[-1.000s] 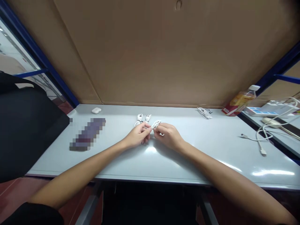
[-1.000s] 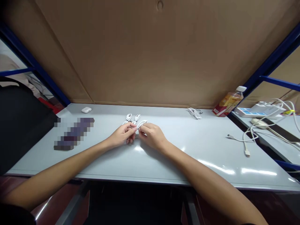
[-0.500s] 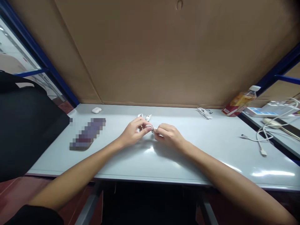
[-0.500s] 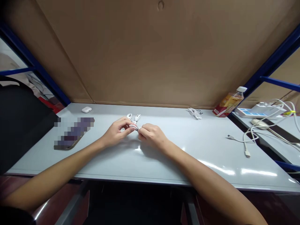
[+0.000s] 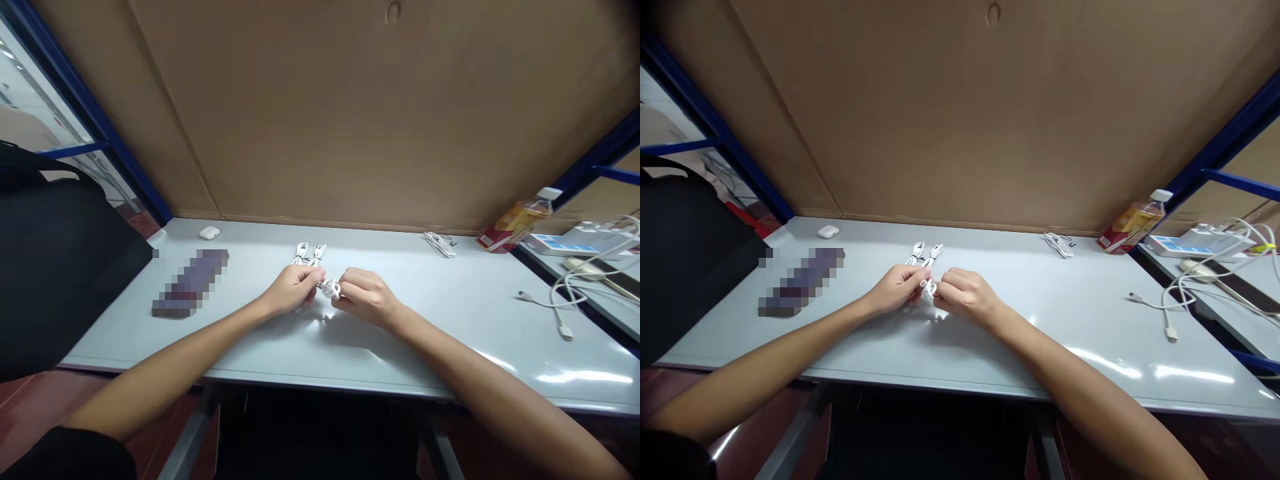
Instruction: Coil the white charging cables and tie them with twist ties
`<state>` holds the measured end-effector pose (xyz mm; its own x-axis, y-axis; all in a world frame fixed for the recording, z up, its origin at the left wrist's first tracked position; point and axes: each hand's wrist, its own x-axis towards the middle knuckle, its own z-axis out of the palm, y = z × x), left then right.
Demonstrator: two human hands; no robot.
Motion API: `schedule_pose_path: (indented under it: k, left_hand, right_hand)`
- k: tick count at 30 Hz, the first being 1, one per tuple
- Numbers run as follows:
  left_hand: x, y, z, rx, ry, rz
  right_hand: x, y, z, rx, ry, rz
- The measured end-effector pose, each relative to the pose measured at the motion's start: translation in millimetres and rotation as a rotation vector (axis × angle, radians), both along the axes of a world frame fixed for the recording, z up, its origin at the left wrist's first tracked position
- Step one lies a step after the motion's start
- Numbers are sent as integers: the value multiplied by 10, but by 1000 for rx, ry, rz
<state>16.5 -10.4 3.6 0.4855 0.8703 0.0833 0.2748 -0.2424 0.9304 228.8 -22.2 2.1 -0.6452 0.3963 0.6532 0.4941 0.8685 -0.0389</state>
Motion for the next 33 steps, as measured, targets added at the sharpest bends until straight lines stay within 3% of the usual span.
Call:
schedule_pose_path:
  k: [5, 9, 13, 18, 22, 28, 33]
  left_hand:
    - [18, -55, -29, -3, 22, -130]
    - [54, -74, -30, -22, 71, -144]
    - [72, -93, -15, -23, 171, -105]
    - [71, -129, -4, 224, 419, 37]
    - [33, -110, -56, 367, 470, 101]
    - [9, -76, -144, 673, 498, -55]
    - [66, -79, -187, 801, 616, -30]
  right_hand:
    - [31, 54, -7, 52, 146, -48]
    - [65, 119, -49, 111, 143, -27]
    - [65, 138, -91, 64, 84, 19]
    - [89, 165, -113, -218, -6, -59]
    - [128, 235, -125, -381, -41, -184]
    - [128, 263, -110, -489, -79, -354]
    - [139, 269, -87, -511, -95, -409]
